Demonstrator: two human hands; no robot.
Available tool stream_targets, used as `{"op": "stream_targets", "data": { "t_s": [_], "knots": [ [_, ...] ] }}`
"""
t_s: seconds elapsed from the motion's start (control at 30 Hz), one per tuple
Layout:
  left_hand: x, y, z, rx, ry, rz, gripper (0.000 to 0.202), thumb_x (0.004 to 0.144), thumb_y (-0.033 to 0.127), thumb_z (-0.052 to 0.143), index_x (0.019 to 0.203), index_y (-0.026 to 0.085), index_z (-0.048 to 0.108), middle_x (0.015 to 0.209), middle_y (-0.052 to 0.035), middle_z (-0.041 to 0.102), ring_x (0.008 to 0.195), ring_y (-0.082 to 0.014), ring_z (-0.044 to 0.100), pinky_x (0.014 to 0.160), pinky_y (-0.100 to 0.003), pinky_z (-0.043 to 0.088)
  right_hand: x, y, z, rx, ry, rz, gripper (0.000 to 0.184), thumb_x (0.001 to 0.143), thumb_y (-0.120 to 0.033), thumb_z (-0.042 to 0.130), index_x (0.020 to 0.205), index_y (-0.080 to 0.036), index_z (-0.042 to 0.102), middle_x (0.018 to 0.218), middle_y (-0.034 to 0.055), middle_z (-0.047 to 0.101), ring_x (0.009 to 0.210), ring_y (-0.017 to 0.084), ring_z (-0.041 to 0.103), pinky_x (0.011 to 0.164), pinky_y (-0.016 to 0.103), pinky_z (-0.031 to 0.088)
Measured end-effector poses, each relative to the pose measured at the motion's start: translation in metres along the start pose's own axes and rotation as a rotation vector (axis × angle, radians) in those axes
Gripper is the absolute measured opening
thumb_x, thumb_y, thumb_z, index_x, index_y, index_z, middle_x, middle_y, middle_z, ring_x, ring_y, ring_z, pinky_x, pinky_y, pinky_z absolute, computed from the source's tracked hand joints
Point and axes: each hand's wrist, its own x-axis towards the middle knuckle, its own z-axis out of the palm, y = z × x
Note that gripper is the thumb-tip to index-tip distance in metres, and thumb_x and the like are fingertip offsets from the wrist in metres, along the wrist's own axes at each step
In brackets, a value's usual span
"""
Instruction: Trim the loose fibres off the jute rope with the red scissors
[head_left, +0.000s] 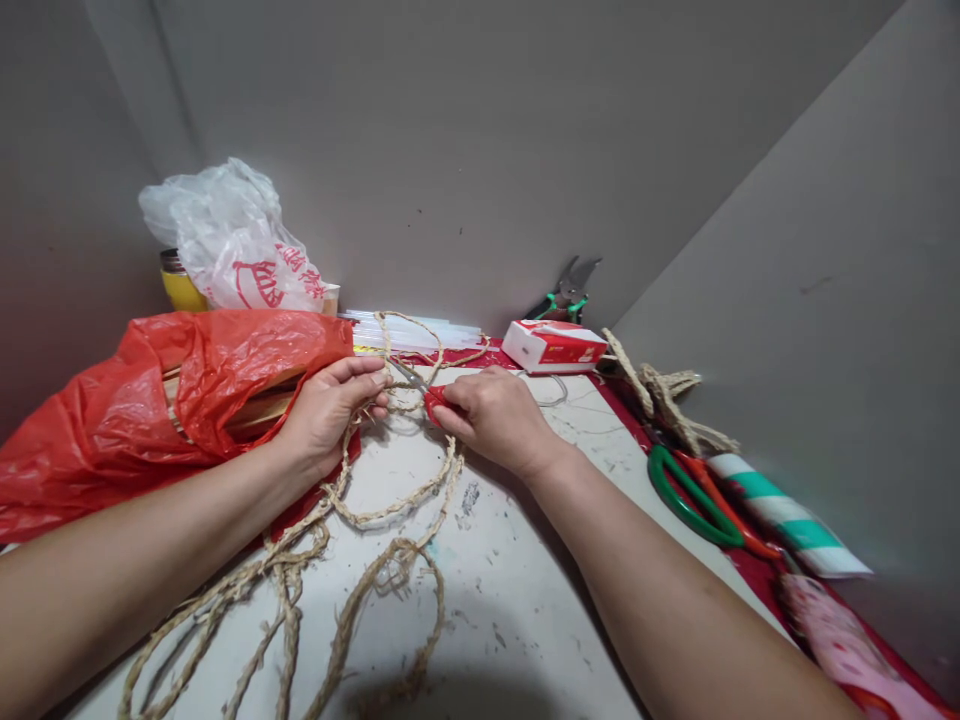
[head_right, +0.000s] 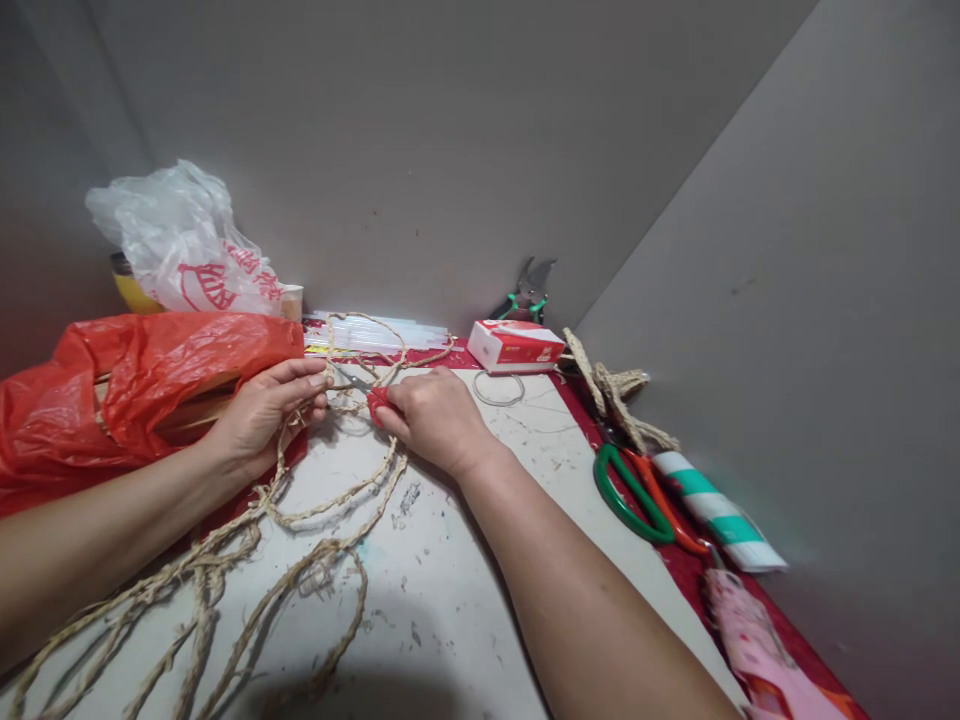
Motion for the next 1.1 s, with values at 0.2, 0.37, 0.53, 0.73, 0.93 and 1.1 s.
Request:
{"op": "stream_targets", "data": {
  "t_s": [0.2, 0.37, 0.53, 0.73, 0.93, 1.1],
  "knots": [
    [0.0, 0.004, -0.001, -0.046, -0.048, -0.063, 0.02, 0.071, 0.004, 0.067, 0.088, 0.012, 0.062, 0.074, -0.003, 0.067, 0.054, -0.0072, 0.061, 0.052, -0.017, 0.052, -0.002, 0.007, 0.003, 0.095, 0.088, 0.04, 0.026, 0.082, -0.031, 0.054, 0.059, -0.019, 0.056, 0.059, -0.0002, 0.055, 0.056, 0.012, 0.043, 0.062, 0.027, 0.03],
    [0.001, 0.007, -0.002, -0.136, -0.108, -0.119, 0.021, 0.073, 0.0, 0.061, 0.089, 0.015, 0.059, 0.072, -0.0007, 0.063, 0.055, -0.007, 0.061, 0.054, -0.017, 0.053, -0.003, 0.012, 0.003, 0.093, 0.101, 0.009, 0.017, 0.08, -0.03, 0.058, 0.069, -0.018, 0.062, 0.068, 0.0024, 0.061, 0.065, 0.014, 0.051, 0.068, 0.029, 0.034],
    [0.0, 0.008, -0.002, -0.179, -0.169, -0.152, 0.022, 0.075, -0.001, 0.056, 0.091, 0.014, 0.058, 0.07, -0.0006, 0.059, 0.054, -0.0057, 0.057, 0.053, -0.015, 0.052, -0.004, 0.015, 0.003, 0.061, 0.105, -0.019, 0.018, 0.081, -0.032, 0.06, 0.074, -0.017, 0.065, 0.073, 0.0049, 0.065, 0.071, 0.017, 0.055, 0.071, 0.031, 0.036],
    [-0.001, 0.009, -0.002, -0.202, -0.238, -0.176, 0.027, 0.075, 0.0, 0.055, 0.096, 0.016, 0.058, 0.072, -0.0004, 0.056, 0.051, -0.0044, 0.053, 0.053, -0.016, 0.052, -0.004, 0.013, 0.001, 0.079, 0.104, -0.059, 0.02, 0.083, -0.033, 0.058, 0.077, -0.016, 0.066, 0.073, 0.0052, 0.065, 0.073, 0.017, 0.055, 0.072, 0.031, 0.034],
    [-0.002, 0.013, -0.003, -0.229, -0.256, -0.209, 0.022, 0.073, 0.001, 0.054, 0.089, 0.015, 0.06, 0.064, 0.0, 0.055, 0.037, -0.0007, 0.035, 0.034, -0.01, 0.031, -0.003, 0.011, 0.0, 0.074, 0.064, -0.106, 0.027, 0.087, -0.032, 0.052, 0.068, -0.017, 0.064, 0.067, 0.0035, 0.063, 0.065, 0.015, 0.05, 0.068, 0.029, 0.031],
    [-0.005, 0.012, -0.001, -0.132, -0.196, -0.139, 0.016, 0.074, 0.011, 0.061, 0.089, 0.014, 0.063, 0.062, 0.0001, 0.057, 0.035, -0.0008, 0.031, 0.032, -0.012, 0.023, -0.003, 0.01, 0.0, 0.062, 0.06, -0.112, 0.029, 0.089, -0.031, 0.049, 0.067, -0.017, 0.063, 0.065, 0.0028, 0.062, 0.064, 0.015, 0.049, 0.067, 0.029, 0.031]
  ]
}}
